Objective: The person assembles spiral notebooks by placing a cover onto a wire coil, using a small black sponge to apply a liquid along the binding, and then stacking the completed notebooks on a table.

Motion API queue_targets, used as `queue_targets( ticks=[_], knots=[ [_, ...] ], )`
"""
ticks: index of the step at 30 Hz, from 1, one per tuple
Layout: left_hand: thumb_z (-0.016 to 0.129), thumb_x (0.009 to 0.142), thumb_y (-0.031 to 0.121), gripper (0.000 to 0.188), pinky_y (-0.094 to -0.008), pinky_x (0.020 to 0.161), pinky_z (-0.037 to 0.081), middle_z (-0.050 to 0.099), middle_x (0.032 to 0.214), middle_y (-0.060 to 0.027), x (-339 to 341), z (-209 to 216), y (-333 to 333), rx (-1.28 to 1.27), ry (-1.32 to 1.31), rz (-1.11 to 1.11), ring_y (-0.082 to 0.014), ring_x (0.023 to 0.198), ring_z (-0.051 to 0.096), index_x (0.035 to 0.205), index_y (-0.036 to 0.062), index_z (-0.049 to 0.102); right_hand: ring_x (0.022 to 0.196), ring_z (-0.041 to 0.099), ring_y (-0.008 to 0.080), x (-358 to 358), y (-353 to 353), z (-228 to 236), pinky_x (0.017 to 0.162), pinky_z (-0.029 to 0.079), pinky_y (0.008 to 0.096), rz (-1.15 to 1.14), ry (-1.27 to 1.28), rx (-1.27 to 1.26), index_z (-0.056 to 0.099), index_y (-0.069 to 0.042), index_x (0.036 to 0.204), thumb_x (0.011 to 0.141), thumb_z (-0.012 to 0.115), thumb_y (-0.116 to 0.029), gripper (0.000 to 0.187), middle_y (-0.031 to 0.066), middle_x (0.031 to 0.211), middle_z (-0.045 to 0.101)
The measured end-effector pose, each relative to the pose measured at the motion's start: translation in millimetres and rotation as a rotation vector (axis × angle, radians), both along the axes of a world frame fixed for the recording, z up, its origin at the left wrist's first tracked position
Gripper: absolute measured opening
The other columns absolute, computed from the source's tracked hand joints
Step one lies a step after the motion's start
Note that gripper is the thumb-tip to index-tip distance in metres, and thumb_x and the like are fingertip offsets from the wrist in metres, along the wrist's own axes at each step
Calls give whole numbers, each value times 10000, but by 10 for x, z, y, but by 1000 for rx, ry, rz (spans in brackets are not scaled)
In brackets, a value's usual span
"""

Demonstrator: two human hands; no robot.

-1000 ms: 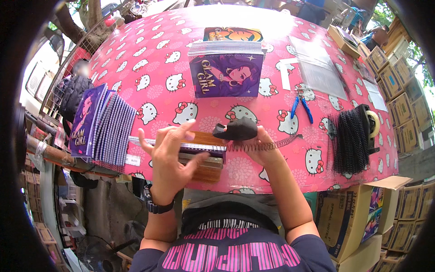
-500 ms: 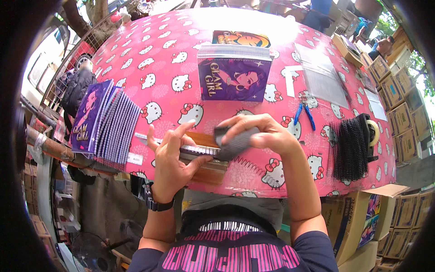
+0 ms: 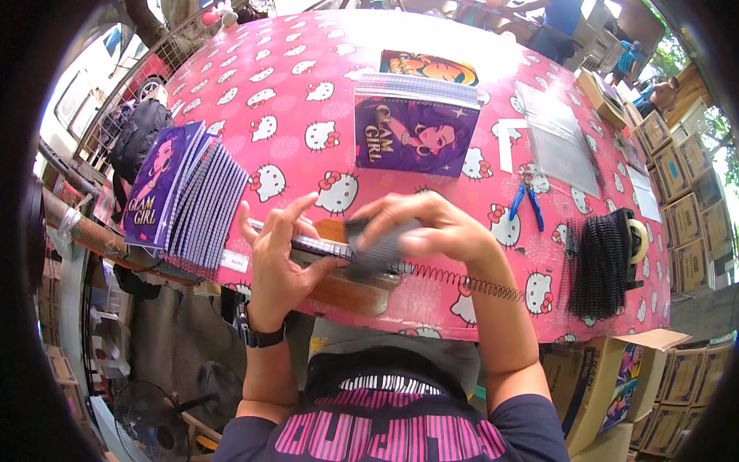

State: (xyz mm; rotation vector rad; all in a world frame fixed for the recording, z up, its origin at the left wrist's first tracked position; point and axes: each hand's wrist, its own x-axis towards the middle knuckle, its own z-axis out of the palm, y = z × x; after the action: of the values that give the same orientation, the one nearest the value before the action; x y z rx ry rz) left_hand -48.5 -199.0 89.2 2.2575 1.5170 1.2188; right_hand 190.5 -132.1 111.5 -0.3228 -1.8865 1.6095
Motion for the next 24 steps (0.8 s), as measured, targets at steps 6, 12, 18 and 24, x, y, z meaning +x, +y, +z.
queue_targets(
  ticks=[6, 12, 18, 24],
  knots=[
    [812, 655, 403, 768, -590, 1090, 51, 566, 770, 51, 6, 3, -4, -14, -33, -17, -136, 884, 578, 1307, 132, 508, 1006, 590, 267, -130, 10, -48, 899, 453, 383, -97, -3, -33, 718, -16, 980, 819, 667, -419, 437, 166, 1021, 658],
    [862, 630, 290, 835, -445, 1098, 211, 552, 1227, -97, -117, -250, 98, 241, -456, 90, -213, 1255, 426, 1316, 45, 454, 1109, 551, 254, -161, 92, -97, 970, 408, 393, -129, -64, 39, 709, -29, 1030, 847, 658, -358, 379, 146, 1108, 647],
    [700, 783, -45, 535, -253, 881, 446, 575, 1046, -59, -272, -511, -1, -185, -1193, -119, -128, 957, 558, 1261, 1, 464, 1053, 577, 268, -313, 120, -117, 916, 441, 386, -299, -269, 121, 710, -31, 1018, 827, 661, -404, 422, 168, 1046, 662],
    [646, 857, -10, 419, -241, 831, 466, 594, 1032, -43, -281, -611, 6, -144, -1376, -171, -105, 932, 568, 1247, -13, 495, 1163, 529, 234, -428, 232, -57, 979, 406, 367, -408, -627, 289, 687, 33, 1029, 862, 630, -350, 421, 166, 1132, 643]
  ],
)
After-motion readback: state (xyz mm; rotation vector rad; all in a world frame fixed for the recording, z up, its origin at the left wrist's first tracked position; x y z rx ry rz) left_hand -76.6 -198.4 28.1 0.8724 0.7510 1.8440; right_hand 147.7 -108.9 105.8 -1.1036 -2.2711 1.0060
